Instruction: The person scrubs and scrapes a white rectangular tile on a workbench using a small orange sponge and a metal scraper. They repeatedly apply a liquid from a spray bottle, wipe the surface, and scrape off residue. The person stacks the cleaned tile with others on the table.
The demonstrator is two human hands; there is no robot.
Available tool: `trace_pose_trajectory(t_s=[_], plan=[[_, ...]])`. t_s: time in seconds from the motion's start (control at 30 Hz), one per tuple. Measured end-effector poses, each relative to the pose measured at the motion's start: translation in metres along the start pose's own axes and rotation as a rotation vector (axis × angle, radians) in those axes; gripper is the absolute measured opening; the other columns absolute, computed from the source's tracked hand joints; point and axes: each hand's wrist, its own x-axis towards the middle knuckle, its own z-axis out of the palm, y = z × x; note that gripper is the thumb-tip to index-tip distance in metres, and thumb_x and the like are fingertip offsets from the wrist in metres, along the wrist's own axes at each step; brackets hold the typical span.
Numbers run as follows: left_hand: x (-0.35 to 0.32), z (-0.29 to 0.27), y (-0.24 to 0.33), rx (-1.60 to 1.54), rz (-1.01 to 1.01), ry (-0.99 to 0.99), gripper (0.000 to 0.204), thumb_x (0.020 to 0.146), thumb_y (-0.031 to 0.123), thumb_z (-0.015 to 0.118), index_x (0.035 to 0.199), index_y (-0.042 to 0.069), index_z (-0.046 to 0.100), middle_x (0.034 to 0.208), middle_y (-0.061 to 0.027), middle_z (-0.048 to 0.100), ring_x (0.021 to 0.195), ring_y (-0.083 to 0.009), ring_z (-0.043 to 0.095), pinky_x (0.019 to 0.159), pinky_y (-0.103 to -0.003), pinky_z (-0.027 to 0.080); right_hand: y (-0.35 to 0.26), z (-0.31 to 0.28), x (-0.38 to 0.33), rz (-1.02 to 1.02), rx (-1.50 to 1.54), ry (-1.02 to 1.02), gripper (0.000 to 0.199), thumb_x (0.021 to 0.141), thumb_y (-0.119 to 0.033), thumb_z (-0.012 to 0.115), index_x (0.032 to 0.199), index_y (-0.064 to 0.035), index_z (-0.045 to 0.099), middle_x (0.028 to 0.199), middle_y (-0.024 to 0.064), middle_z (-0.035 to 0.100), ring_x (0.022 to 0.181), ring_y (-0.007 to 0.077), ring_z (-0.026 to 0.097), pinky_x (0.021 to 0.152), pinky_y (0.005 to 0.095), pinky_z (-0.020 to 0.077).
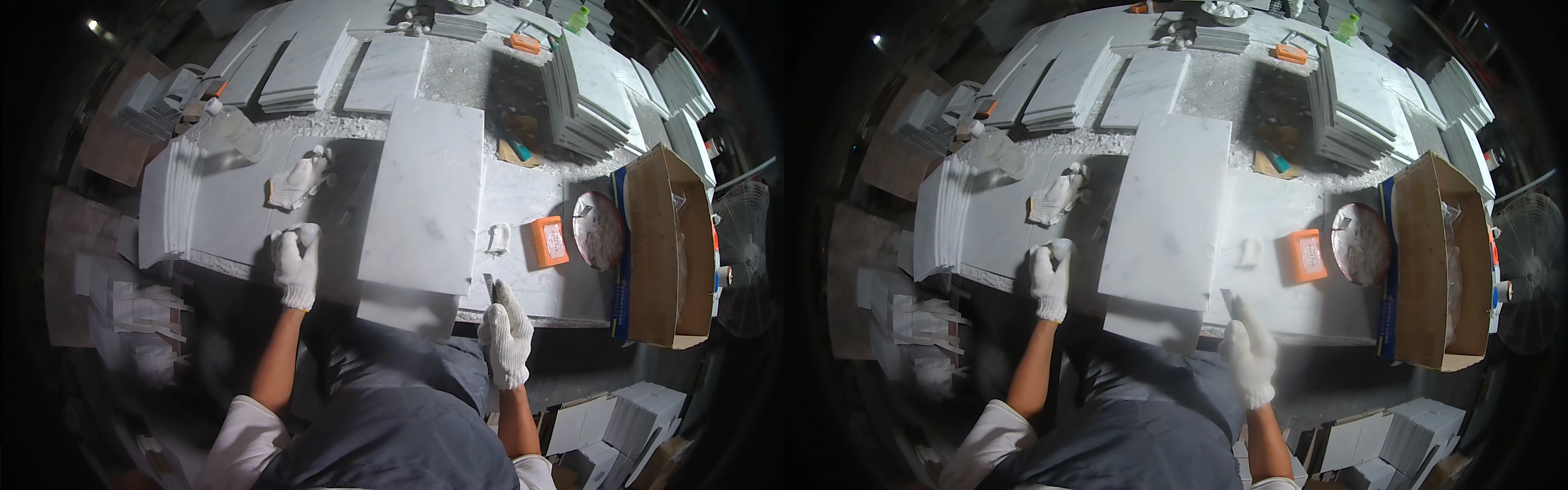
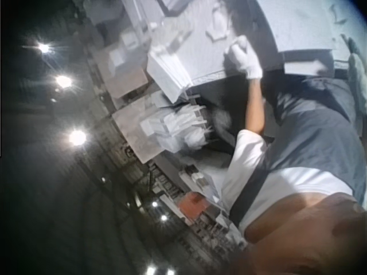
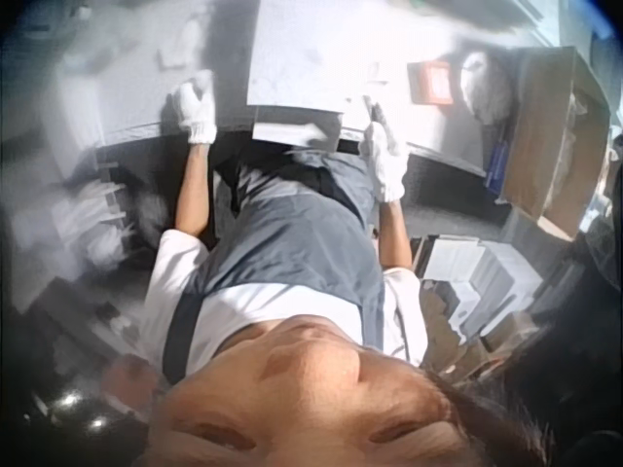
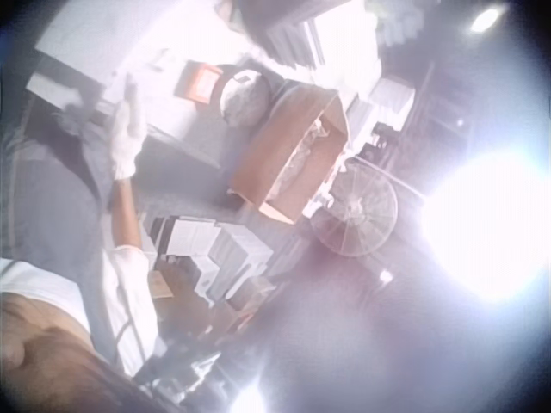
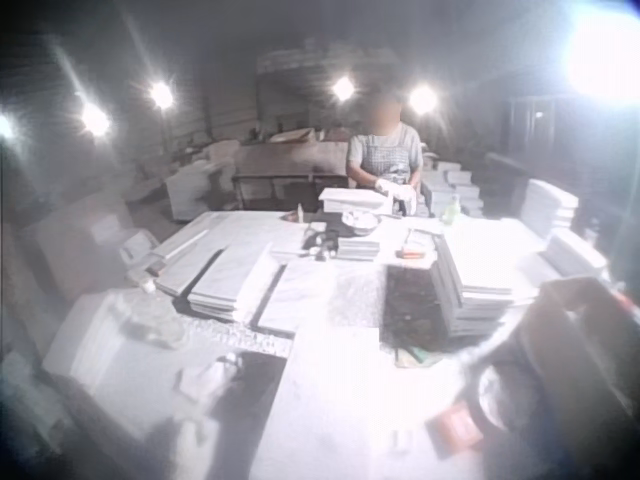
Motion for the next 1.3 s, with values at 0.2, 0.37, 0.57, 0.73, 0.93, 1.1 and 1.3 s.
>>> trace_pose_trajectory(t_s=[0.2, 0.37, 0.57, 0.73, 0.93, 1.1, 1.3], plan=[[-0.007, 0.015, -0.013, -0.067, 0.027, 0.057, 0.041, 0.088, 0.024, 0.079, 0.124, 0.009, 0.063, 0.131, -0.0063, 0.068, 0.119, -0.0248, 0.065, 0.099, -0.038, 0.051, 0.016, -0.004, -0.002, -0.06, 0.134, 0.071, 0.049, 0.104, -0.012, 0.055, 0.148, 0.0069, 0.047, 0.106, 0.0067, 0.07, 0.066, 0.0046, 0.052, 0.056, 0.0204, 0.0437], [-0.011, 0.014, -0.009, -0.159, 0.104, 0.13, 0.047, 0.088, 0.017, 0.078, 0.129, 0.005, 0.061, 0.124, -0.0131, 0.066, 0.116, -0.0314, 0.061, 0.101, -0.042, 0.048, 0.025, -0.006, 0.0, -0.19, -0.212, 0.208, 0.055, 0.102, -0.015, 0.054, 0.152, 0.003, 0.044, 0.104, 0.0049, 0.062, 0.068, 0.0074, 0.052, 0.06, 0.0234, 0.0461], [-0.036, -0.016, -0.009, -0.434, -0.061, 0.119, 0.066, 0.081, 0.016, 0.084, 0.139, 0.01, 0.052, 0.129, -0.0096, 0.063, 0.122, -0.0299, 0.057, 0.102, -0.045, 0.048, 0.028, -0.004, 0.002, -0.114, -0.18, 0.223, 0.067, 0.097, -0.009, 0.056, 0.158, 0.0028, 0.031, 0.105, 0.0071, 0.066, 0.074, 0.0112, 0.057, 0.068, 0.0254, 0.0514], [-0.066, -0.062, 0.013, -0.245, 0.145, 0.201, 0.071, 0.083, 0.014, 0.084, 0.143, 0.001, 0.048, 0.143, -0.0189, 0.053, 0.138, -0.0372, 0.047, 0.114, -0.045, 0.042, 0.025, -0.005, 0.002, 0.076, -0.008, 0.109, 0.072, 0.101, -0.015, 0.06, 0.162, -0.0022, 0.023, 0.101, 0.004, 0.06, 0.081, 0.0099, 0.058, 0.072, 0.0264, 0.0521], [-0.042, -0.082, 0.097, -0.496, 0.657, -0.021, 0.045, 0.091, 0.02, 0.078, 0.126, -0.001, 0.061, 0.13, -0.0168, 0.064, 0.124, -0.0325, 0.061, 0.11, -0.043, 0.047, 0.025, -0.006, -0.003, 0.083, 0.068, 0.042, 0.033, 0.1, -0.016, 0.065, 0.128, 0.001, 0.059, 0.1, 0.0065, 0.066, 0.079, 0.0137, 0.066, 0.072, 0.027, 0.0556], [-0.008, -0.058, 0.162, -0.385, 1.005, -0.138, 0.06, 0.088, 0.042, 0.077, 0.13, 0.003, 0.062, 0.135, -0.0157, 0.06, 0.129, -0.0348, 0.055, 0.114, -0.049, 0.041, 0.031, -0.017, -0.014, 0.005, 0.118, 0.08, 0.025, 0.101, -0.021, 0.066, 0.115, -0.0014, 0.063, 0.095, 0.0054, 0.066, 0.079, 0.0144, 0.064, 0.069, 0.0285, 0.0532], [0.015, -0.017, 0.205, -0.033, 1.143, -0.22, 0.086, 0.085, 0.08, 0.051, 0.139, 0.015, 0.058, 0.152, -0.0154, 0.042, 0.143, -0.0386, 0.031, 0.122, -0.049, 0.023, 0.038, -0.039, -0.023, 0.066, 0.197, 0.151, 0.024, 0.101, -0.023, 0.066, 0.114, -0.0037, 0.061, 0.096, 0.0042, 0.064, 0.083, 0.0146, 0.061, 0.068, 0.0293, 0.0466]])
